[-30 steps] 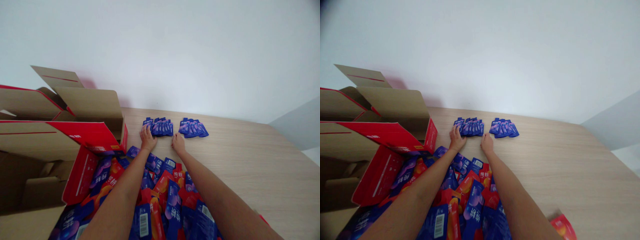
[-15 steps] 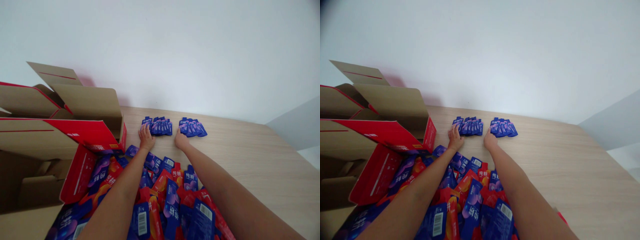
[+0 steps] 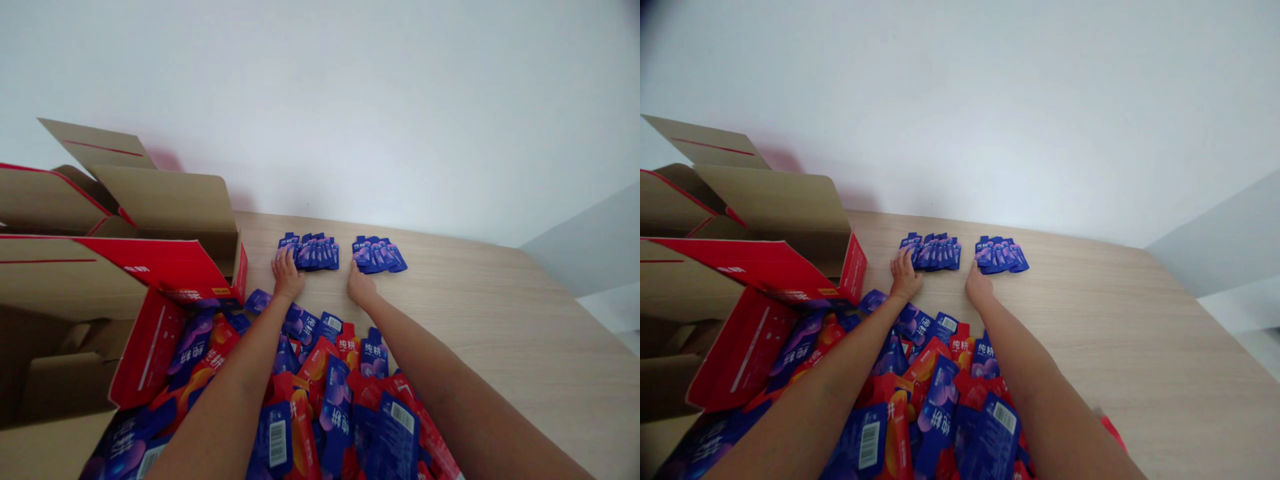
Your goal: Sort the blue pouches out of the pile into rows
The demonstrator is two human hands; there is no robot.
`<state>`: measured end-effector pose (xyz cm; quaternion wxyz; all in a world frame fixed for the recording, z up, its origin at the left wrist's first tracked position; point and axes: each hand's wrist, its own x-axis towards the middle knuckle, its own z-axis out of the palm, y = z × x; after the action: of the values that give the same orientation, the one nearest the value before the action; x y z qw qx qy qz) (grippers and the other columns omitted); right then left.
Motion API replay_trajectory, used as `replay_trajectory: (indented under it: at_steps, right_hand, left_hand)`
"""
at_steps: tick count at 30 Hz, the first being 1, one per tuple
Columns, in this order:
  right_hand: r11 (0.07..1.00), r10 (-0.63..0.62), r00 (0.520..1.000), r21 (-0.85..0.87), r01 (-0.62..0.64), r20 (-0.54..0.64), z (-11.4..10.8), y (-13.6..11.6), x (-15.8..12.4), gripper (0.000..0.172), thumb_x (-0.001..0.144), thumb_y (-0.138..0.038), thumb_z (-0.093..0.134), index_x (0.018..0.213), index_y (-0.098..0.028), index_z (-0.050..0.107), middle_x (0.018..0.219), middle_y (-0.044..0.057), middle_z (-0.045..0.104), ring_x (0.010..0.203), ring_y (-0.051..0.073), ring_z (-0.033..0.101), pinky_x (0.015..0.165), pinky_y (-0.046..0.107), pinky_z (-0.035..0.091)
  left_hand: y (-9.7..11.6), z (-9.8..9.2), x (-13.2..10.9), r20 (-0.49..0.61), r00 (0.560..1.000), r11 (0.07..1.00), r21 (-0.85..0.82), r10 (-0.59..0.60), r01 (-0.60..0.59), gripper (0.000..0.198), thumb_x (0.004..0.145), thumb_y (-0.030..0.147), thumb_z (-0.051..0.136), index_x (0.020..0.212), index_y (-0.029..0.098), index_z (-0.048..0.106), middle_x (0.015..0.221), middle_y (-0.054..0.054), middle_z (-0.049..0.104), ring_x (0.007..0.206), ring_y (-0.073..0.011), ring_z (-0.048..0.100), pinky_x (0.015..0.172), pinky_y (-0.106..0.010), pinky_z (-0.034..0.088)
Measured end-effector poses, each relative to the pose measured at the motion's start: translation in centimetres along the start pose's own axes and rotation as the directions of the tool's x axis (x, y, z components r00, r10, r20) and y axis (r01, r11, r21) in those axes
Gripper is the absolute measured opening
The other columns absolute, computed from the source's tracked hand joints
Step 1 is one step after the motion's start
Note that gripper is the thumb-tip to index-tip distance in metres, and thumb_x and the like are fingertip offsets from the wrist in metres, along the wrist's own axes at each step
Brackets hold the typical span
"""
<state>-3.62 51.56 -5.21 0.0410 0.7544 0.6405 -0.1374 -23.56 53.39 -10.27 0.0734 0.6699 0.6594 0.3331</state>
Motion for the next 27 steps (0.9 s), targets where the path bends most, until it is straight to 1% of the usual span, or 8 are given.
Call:
replay_trajectory:
  at_steps: [3,7,11,14,19,22,25,27]
  right_hand:
    - [1.000,-0.023,0.999,-0.002,0.023,-0.024,0.3,0.4,-0.7,0.055,0.088,-0.006,0.030,0.143,-0.009,0.024,0.113,0.021,0.064,0.104,0.024,0.064,0.084,0.033,0.046]
    - [1.000,0.003,0.998,0.017,-0.002,-0.057,0.5,0.9,-1.9,0.041,0.090,-0.006,0.028,0.129,-0.008,0.036,0.102,0.018,0.068,0.097,0.024,0.066,0.081,0.032,0.047]
    - [0.997,0.068,0.995,0.035,-0.065,-0.071,0.4,1.0,-1.9,0.034,0.088,-0.004,0.027,0.119,-0.005,0.042,0.101,0.021,0.067,0.095,0.025,0.067,0.078,0.033,0.048]
    - [0.995,0.095,0.992,0.045,-0.092,-0.077,0.2,1.0,-1.3,0.032,0.088,-0.005,0.029,0.116,-0.004,0.043,0.101,0.022,0.067,0.096,0.025,0.067,0.078,0.032,0.048]
    - [0.995,0.093,0.992,0.036,-0.090,-0.080,0.2,1.1,-0.8,0.035,0.089,-0.005,0.029,0.122,-0.001,0.040,0.101,0.023,0.067,0.095,0.025,0.067,0.077,0.031,0.048]
    - [0.998,0.058,0.995,0.016,-0.057,-0.081,0.4,1.2,-1.1,0.040,0.090,-0.006,0.027,0.129,-0.002,0.037,0.101,0.022,0.067,0.095,0.026,0.067,0.077,0.032,0.048]
    - [1.000,0.000,0.998,-0.008,-0.001,-0.070,0.5,1.0,-1.5,0.052,0.092,-0.008,0.027,0.143,-0.010,0.022,0.100,0.017,0.069,0.093,0.024,0.067,0.077,0.032,0.047]
    - [0.999,-0.031,0.998,-0.046,0.029,-0.048,0.3,0.8,-1.4,0.060,0.092,-0.008,0.029,0.148,-0.016,0.011,0.101,0.014,0.069,0.093,0.023,0.067,0.077,0.031,0.047]
  left_hand:
    - [0.0,0.0,0.0,-0.006,1.000,1.000,-0.001,-0.001,0.001,0.072,0.065,0.011,0.051,0.135,0.007,0.036,0.144,-0.022,0.036,0.136,-0.0332,0.029,0.113,-0.051,0.016]
    - [0.0,0.0,0.0,-0.005,1.000,1.000,-0.003,0.000,0.000,0.071,0.065,0.010,0.051,0.135,0.007,0.037,0.144,-0.021,0.036,0.136,-0.0330,0.029,0.114,-0.050,0.016]
    - [0.0,0.0,0.0,0.000,1.000,1.000,0.000,-0.004,0.004,0.072,0.065,0.010,0.051,0.135,0.007,0.036,0.144,-0.021,0.036,0.136,-0.0326,0.028,0.114,-0.051,0.015]
    - [0.0,0.0,0.0,0.002,1.000,1.000,0.003,-0.003,0.003,0.072,0.065,0.010,0.051,0.135,0.005,0.036,0.144,-0.022,0.035,0.137,-0.0328,0.027,0.114,-0.051,0.015]
    - [-0.1,0.1,0.0,-0.004,1.000,1.000,-0.010,0.005,-0.005,0.072,0.065,0.010,0.050,0.135,0.006,0.036,0.143,-0.022,0.036,0.136,-0.0330,0.028,0.114,-0.051,0.015]
    - [-0.2,0.1,0.0,-0.006,1.000,1.000,-0.023,0.008,-0.008,0.072,0.065,0.010,0.050,0.135,0.007,0.036,0.143,-0.021,0.036,0.136,-0.0326,0.028,0.114,-0.051,0.015]
    - [-0.2,0.1,0.0,-0.007,1.000,1.000,-0.024,0.010,-0.010,0.071,0.064,0.009,0.050,0.134,0.007,0.037,0.143,-0.021,0.036,0.136,-0.0327,0.027,0.114,-0.051,0.015]
    - [-0.2,0.1,0.0,-0.006,1.000,1.000,-0.022,0.014,-0.014,0.071,0.064,0.009,0.050,0.134,0.007,0.037,0.143,-0.021,0.036,0.136,-0.0329,0.027,0.113,-0.052,0.016]
